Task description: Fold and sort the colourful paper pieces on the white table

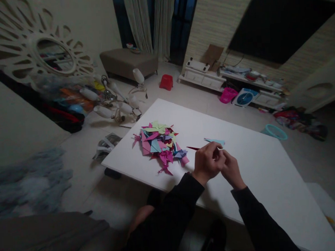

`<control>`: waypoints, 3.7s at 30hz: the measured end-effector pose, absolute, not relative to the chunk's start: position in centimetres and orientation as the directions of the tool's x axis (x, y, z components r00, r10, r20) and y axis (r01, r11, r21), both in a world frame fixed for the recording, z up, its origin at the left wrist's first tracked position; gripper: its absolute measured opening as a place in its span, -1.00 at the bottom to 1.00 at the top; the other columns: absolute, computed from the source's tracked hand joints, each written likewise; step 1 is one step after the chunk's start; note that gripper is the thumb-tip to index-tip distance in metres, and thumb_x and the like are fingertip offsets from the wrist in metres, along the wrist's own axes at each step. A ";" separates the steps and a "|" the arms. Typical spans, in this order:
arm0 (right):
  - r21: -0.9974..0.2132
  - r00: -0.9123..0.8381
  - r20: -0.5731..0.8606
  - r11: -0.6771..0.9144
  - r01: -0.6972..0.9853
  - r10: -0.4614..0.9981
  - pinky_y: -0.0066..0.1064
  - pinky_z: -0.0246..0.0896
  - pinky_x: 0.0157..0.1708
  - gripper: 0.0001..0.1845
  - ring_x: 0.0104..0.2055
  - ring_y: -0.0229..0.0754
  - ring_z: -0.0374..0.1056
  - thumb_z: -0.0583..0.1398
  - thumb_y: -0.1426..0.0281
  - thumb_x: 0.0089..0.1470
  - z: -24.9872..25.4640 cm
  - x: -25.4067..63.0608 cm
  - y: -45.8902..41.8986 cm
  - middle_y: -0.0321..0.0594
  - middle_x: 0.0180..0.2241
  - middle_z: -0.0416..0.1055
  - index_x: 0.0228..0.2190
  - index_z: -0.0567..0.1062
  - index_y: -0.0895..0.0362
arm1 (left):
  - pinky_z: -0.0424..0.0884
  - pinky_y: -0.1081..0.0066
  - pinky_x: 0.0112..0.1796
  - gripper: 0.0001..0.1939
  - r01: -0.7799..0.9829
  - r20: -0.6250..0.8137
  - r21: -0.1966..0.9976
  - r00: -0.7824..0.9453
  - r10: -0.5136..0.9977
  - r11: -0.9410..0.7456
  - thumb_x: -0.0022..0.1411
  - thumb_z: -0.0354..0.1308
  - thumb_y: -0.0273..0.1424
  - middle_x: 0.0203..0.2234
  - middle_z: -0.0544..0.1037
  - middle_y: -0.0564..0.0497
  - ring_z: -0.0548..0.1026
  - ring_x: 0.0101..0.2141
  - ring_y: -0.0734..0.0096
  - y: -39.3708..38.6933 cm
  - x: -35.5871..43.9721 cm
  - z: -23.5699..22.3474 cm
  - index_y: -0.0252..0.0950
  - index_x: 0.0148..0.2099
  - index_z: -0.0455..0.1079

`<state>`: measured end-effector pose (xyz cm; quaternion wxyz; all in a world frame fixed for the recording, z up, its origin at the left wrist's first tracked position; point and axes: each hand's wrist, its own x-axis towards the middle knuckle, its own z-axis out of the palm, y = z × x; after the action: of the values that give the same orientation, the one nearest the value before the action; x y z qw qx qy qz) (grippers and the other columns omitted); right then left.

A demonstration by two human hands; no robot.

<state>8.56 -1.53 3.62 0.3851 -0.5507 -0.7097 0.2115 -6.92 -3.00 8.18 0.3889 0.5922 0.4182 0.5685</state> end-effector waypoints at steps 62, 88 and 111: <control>-0.985 0.138 0.016 0.039 -0.170 0.990 -0.22 0.38 -0.13 -0.49 -0.11 -0.09 0.44 0.44 0.33 -0.13 2.6 16.6 -3.4 -0.22 -0.23 0.53 -0.11 0.46 0.02 | 0.52 0.31 -0.25 -0.54 -0.215 -0.126 0.946 0.449 0.885 0.244 -0.10 0.50 -0.31 -0.31 0.64 -0.16 0.59 -0.32 0.28 -0.1 1.3 1.8 -0.42 -0.14 0.56; -0.981 0.207 0.016 0.056 -0.186 0.978 -0.27 0.32 -0.15 -0.62 -0.21 -0.14 0.41 0.45 0.36 -0.18 2.4 16.9 -3.4 -0.25 -0.26 0.52 -0.25 0.54 0.08 | 0.50 0.38 -0.34 -0.55 -0.200 -0.099 0.963 0.371 0.924 0.183 -0.10 0.50 -0.31 -0.40 0.60 -0.06 0.58 -0.42 0.38 -0.1 1.6 1.2 -0.36 -0.27 0.35; -0.990 0.378 -0.076 -0.025 -0.139 0.923 -0.32 0.23 -0.45 -0.69 -0.48 -0.21 0.33 0.45 0.28 -0.23 1.4 17.0 -3.0 -0.23 -0.48 0.51 -0.45 0.52 0.15 | 0.41 0.43 -0.35 -0.64 0.051 0.019 0.998 0.240 0.971 -0.032 -0.09 0.45 -0.40 -0.17 0.61 -0.13 0.48 -0.38 0.42 -0.6 1.7 1.6 -0.33 -0.18 0.55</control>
<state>16.99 -2.96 1.35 0.6067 -0.5664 -0.3458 0.4377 1.74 -0.65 1.56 0.5363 0.5764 0.4429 0.4289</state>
